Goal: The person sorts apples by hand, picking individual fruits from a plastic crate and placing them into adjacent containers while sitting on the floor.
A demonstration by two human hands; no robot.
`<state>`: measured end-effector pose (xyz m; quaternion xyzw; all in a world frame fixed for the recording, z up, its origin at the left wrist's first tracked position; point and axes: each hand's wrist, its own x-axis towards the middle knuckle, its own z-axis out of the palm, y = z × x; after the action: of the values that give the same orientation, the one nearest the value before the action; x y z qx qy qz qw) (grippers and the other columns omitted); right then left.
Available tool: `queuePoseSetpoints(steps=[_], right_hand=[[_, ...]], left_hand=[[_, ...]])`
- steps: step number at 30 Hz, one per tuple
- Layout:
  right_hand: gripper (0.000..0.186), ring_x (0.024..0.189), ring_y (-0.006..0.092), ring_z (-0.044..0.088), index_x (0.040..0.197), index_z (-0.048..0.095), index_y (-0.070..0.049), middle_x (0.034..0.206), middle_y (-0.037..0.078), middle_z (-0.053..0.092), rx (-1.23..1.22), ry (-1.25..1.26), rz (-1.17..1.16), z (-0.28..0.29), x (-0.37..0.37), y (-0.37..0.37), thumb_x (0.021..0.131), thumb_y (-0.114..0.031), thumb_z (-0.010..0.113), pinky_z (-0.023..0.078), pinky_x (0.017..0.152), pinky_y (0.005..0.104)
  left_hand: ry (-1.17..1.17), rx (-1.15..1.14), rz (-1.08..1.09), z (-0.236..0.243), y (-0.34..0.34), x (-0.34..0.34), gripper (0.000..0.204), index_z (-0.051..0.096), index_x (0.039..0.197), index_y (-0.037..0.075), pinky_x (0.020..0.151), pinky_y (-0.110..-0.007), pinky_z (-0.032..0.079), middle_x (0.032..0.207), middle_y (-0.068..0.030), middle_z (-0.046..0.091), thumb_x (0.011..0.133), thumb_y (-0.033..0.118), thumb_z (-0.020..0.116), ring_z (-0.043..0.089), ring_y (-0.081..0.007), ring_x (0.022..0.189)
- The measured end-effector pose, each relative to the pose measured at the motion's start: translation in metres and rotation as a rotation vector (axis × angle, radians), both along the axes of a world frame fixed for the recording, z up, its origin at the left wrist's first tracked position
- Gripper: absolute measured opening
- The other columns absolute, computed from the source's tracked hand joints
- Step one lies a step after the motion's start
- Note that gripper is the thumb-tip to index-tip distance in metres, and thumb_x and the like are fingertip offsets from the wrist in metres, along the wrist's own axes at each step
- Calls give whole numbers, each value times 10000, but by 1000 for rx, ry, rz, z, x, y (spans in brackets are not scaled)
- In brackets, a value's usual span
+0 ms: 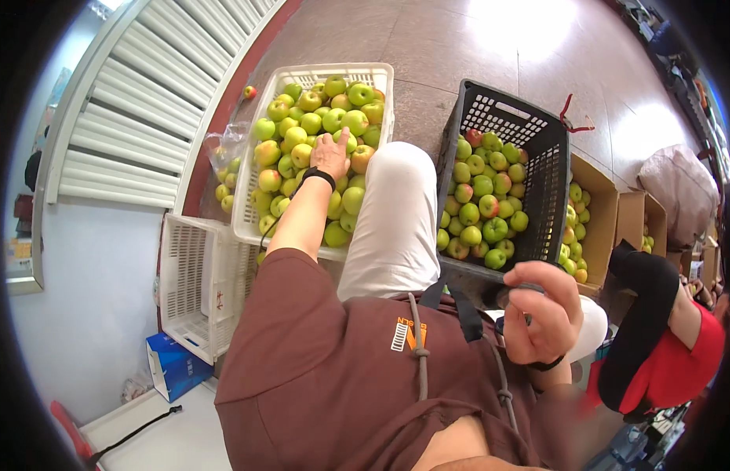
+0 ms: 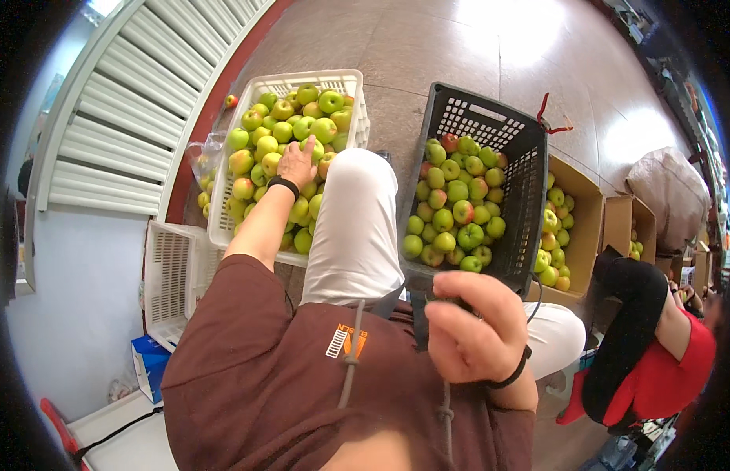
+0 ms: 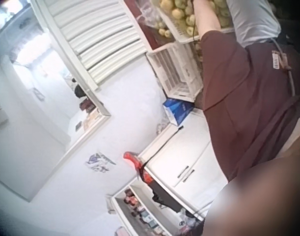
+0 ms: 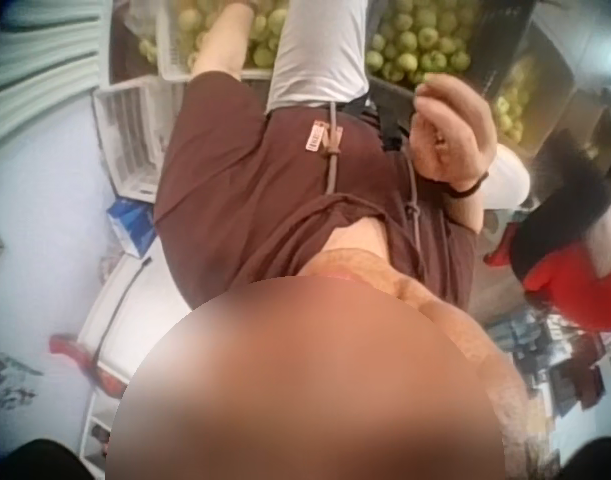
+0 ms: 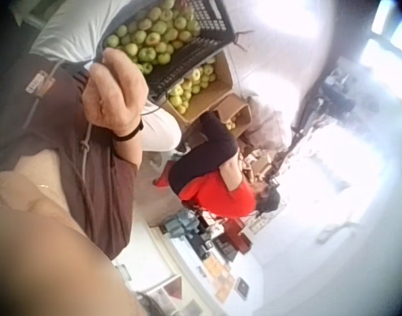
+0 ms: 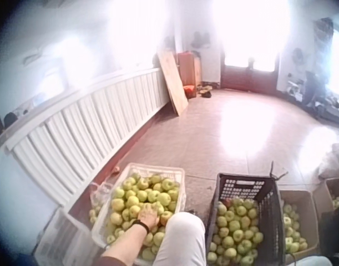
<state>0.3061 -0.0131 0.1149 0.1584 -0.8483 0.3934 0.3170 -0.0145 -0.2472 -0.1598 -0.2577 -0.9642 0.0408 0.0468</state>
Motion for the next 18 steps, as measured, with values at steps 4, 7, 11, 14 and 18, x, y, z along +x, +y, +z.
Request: queuePoseSetpoints(steps=[4,7,11,14,18], right_hand=[[256,687,238,608,854,587,-11,984,190,581,-3,-58,28,-12,-10,6,615,83,593,507,606,306],[229,684,233,603,845,581,-5,988,181,581,-24,-78,-3,-23,-14,13,630,72,603,502,604,306],[173,722,179,584,840,582,3,999,144,579,-194,-212,-78,-41,-12,29,679,63,594,474,614,255],[138,729,115,560,905,571,15,999,117,580,-667,-346,-52,-67,-9,35,770,34,552,464,625,224],[186,731,98,568,1005,543,14,990,76,576,-1083,-573,95,-82,-20,38,821,-11,531,471,645,219]], left_hand=[[-113,-17,152,4,0,0,738,292,1349,220,809,-418,468,1049,-177,503,726,247,686,538,-325,974],[-239,14,221,4,8,-5,736,282,1353,227,845,-410,458,1096,-193,532,737,266,683,531,-328,1032],[-314,696,370,19,-18,-11,714,339,1311,99,875,-422,431,1091,-206,552,721,269,704,546,-317,1026],[-733,1703,423,53,-26,4,542,464,1148,12,772,-383,491,1027,-131,579,774,340,682,576,-252,914],[-1481,2156,247,131,-25,59,518,503,1049,44,725,-385,478,939,-92,556,814,500,579,551,-226,826]])
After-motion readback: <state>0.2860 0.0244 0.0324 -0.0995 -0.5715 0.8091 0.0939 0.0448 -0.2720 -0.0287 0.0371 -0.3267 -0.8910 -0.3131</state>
